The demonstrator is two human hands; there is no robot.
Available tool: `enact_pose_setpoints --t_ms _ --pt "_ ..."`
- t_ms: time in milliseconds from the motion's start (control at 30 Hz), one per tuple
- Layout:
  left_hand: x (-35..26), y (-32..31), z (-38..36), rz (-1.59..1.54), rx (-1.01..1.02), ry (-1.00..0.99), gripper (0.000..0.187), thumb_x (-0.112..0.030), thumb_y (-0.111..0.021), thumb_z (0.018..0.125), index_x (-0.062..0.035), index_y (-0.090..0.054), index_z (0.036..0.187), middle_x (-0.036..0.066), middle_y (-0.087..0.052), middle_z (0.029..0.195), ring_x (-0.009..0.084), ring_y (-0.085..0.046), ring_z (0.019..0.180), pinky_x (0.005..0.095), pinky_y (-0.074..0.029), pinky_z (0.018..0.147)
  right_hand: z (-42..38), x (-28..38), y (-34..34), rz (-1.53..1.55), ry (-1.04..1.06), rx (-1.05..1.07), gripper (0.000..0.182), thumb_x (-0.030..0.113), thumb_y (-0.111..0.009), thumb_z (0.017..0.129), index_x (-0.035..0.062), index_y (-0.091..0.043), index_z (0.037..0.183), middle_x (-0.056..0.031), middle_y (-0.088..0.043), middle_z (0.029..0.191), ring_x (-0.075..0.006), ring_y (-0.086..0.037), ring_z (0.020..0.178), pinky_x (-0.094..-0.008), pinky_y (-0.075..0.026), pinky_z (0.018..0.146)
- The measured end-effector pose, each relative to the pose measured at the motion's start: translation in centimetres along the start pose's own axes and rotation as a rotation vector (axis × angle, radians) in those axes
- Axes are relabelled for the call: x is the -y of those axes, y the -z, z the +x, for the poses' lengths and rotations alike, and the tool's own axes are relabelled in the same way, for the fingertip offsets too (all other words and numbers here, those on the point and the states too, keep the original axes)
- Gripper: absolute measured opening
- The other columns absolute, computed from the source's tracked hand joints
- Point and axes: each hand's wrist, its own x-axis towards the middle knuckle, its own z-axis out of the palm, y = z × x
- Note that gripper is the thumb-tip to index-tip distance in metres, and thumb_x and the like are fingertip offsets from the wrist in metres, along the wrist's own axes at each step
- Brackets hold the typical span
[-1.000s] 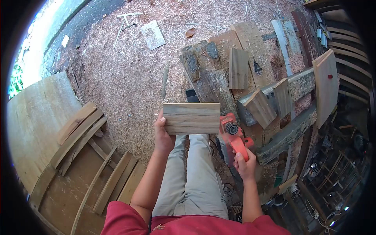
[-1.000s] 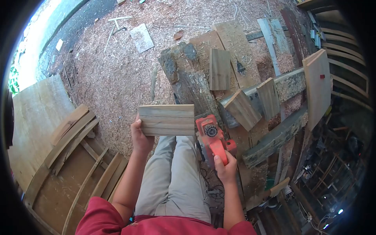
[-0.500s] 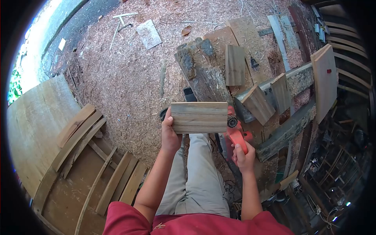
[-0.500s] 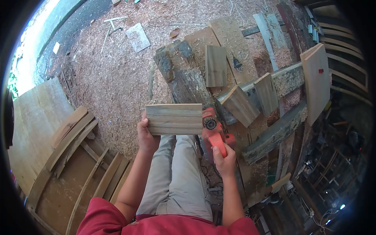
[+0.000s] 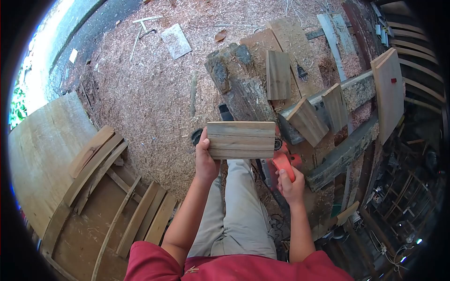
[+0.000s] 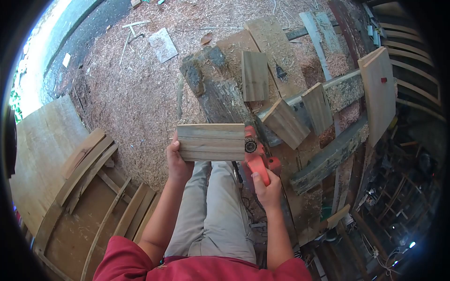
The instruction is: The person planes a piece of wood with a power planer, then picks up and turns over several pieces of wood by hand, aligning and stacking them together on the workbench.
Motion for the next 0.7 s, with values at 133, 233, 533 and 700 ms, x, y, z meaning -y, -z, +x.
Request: enact_pose_setpoints --t_ms 133,233,533,700 --pt "0.7 0.2 0.0 -0.032 -0.02 0.018 0.065 -0.04 -0.041 0.104 -0.0088 -0.048 0.161 0.011 -0.06 0.148 0.0252 -0.056 0.139 0.0444 -0.043 0.12 0.0 -0.3 0.1 -0.011 0.004 0.002 0.035 0.031 -0.072 0.1 -0.003 -0.078 0.104 -0.0043 -0.072 0.082 -0.012 -0.063 0.076 -0.0324 -0.052 0.072" --pt "0.9 0.3 -0.1 -0.012 -0.028 0.022 0.065 -0.039 -0.041 0.105 -0.0086 -0.047 0.161 0.011 -0.06 0.149 0.0249 -0.056 0.139 0.0445 -0.042 0.12 0.0 0.0 0.0 -0.022 0.005 0.002 0.035 0.031 -0.072 0.099 -0.0027 -0.078 0.106 -0.0033 -0.07 0.08 -0.0112 -0.06 0.075 -0.0321 -0.051 0.071" --pt "1.5 -0.6 -0.4 -0.041 -0.064 0.012 0.062 -0.034 -0.041 0.106 -0.002 -0.047 0.159 0.012 -0.063 0.141 0.0229 -0.059 0.134 0.0407 -0.044 0.117 0.0 0.0 -0.1 -0.015 0.024 0.005 0.035 0.031 -0.072 0.099 -0.0025 -0.078 0.109 -0.0022 -0.065 0.076 -0.0108 -0.056 0.072 -0.0332 -0.049 0.067" --pt "2.1 -0.9 -0.6 -0.013 -0.165 0.031 0.06 -0.036 -0.038 0.108 -0.0066 -0.046 0.161 0.011 -0.06 0.146 0.0233 -0.057 0.137 0.0424 -0.045 0.116 0.1 0.0 -0.3 -0.01 0.054 0.006 0.035 0.032 -0.072 0.1 -0.0023 -0.077 0.108 -0.0031 -0.064 0.074 -0.0114 -0.055 0.07 -0.0337 -0.048 0.066"
